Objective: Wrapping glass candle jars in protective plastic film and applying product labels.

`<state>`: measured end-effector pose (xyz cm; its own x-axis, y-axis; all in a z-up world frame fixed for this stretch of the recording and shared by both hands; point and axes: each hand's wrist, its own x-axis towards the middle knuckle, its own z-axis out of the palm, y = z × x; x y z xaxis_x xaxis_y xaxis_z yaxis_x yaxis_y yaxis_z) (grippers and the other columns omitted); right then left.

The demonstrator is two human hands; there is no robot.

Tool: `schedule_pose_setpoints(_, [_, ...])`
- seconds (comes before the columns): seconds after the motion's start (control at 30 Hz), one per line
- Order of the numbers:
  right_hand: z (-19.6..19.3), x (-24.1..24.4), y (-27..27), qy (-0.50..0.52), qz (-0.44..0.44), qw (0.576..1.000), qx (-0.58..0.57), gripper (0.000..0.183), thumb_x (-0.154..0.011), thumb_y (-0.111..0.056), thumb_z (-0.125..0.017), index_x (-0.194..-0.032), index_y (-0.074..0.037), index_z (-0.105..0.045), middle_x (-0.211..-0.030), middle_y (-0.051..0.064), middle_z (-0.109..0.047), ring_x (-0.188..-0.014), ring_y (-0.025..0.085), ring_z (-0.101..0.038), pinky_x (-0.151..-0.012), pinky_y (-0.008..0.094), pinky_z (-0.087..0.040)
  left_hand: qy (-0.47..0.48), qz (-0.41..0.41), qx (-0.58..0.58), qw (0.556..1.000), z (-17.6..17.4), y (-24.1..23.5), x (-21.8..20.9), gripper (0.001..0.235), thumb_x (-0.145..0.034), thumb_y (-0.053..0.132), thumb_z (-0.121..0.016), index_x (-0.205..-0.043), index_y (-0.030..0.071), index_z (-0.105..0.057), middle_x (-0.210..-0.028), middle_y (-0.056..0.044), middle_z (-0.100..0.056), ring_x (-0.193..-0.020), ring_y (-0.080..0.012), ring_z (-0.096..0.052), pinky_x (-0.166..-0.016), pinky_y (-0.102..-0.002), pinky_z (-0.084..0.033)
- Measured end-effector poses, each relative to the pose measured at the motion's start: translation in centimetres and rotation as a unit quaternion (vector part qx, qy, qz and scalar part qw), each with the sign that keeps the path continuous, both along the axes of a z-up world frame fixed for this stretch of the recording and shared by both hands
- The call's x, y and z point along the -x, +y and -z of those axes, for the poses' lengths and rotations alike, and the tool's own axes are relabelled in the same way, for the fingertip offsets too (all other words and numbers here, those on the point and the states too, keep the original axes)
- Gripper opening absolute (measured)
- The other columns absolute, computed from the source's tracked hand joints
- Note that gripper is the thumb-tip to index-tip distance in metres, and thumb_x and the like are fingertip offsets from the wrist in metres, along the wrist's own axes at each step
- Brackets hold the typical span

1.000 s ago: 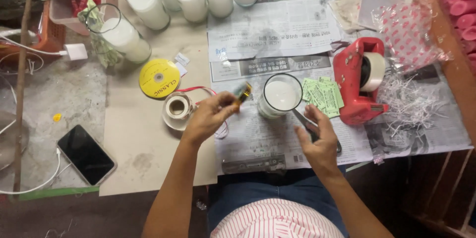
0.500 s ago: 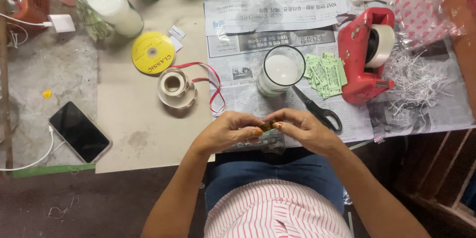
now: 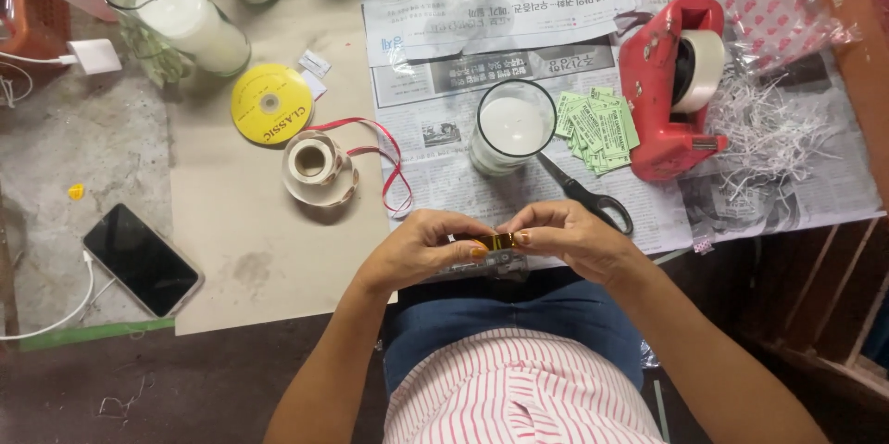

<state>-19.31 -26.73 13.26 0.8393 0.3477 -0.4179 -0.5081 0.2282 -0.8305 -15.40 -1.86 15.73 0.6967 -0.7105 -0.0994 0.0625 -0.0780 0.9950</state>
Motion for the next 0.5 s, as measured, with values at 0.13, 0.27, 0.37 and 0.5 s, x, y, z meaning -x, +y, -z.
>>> schedule_pose_setpoints(0.13, [0.5, -0.1, -0.1, 0.001, -0.001, 1.0, -0.006, 0.022, -0.083, -0.01, -0.076, -0.095, 0.008, -0.073, -0.087, 0.02, -0.073, -0.084, 0.024, -0.073, -0.084, 0.043, -0.062, 0.0, -0.004, 0.004, 1.0, -0.1, -0.2, 0.0, 0.028, -0.092, 0.025, -0.076, -0.113, 0.007, -0.078, -0.084, -0.007, -0.078, -0.08, -0.0087, -0.065, -0.061, -0.02, -0.054])
schedule_pose_setpoints(0.27, [0.9, 0.2, -0.1, 0.006, 0.004, 1.0, -0.015, 0.021, -0.082, -0.012, -0.077, -0.092, 0.007, -0.073, -0.091, 0.02, -0.072, -0.087, 0.026, -0.073, -0.086, 0.046, -0.062, -0.007, -0.011, -0.002, 1.0, 0.2, -0.7, 0.2, 0.027, -0.091, 0.025, -0.077, -0.112, 0.009, -0.079, -0.083, -0.006, -0.078, -0.079, -0.008, -0.065, -0.06, -0.019, -0.053])
schedule_pose_setpoints(0.37, [2.0, 0.3, -0.3, 0.003, 0.016, 1.0, -0.017, 0.023, -0.083, -0.015, -0.077, -0.091, 0.006, -0.073, -0.093, 0.02, -0.072, -0.09, 0.027, -0.072, -0.088, 0.049, -0.061, -0.011, -0.026, -0.006, 1.0, 0.5, -1.3, 0.5, 0.026, -0.09, 0.024, -0.078, -0.111, 0.009, -0.079, -0.086, -0.007, -0.079, -0.079, -0.0093, -0.066, -0.061, -0.02, -0.055])
schedule_pose_setpoints(0.5, [0.6, 0.2, -0.5, -0.007, 0.106, 0.994, 0.019, 0.031, -0.091, -0.023, -0.071, -0.105, 0.005, -0.073, -0.103, 0.018, -0.072, -0.097, 0.026, -0.069, -0.089, 0.05, -0.06, -0.065, -0.068, -0.043, 0.995, 0.7, -2.2, 1.5, 0.029, -0.088, 0.022, -0.079, -0.111, 0.004, -0.077, -0.088, -0.015, -0.078, -0.081, -0.0192, -0.072, -0.063, -0.026, -0.057])
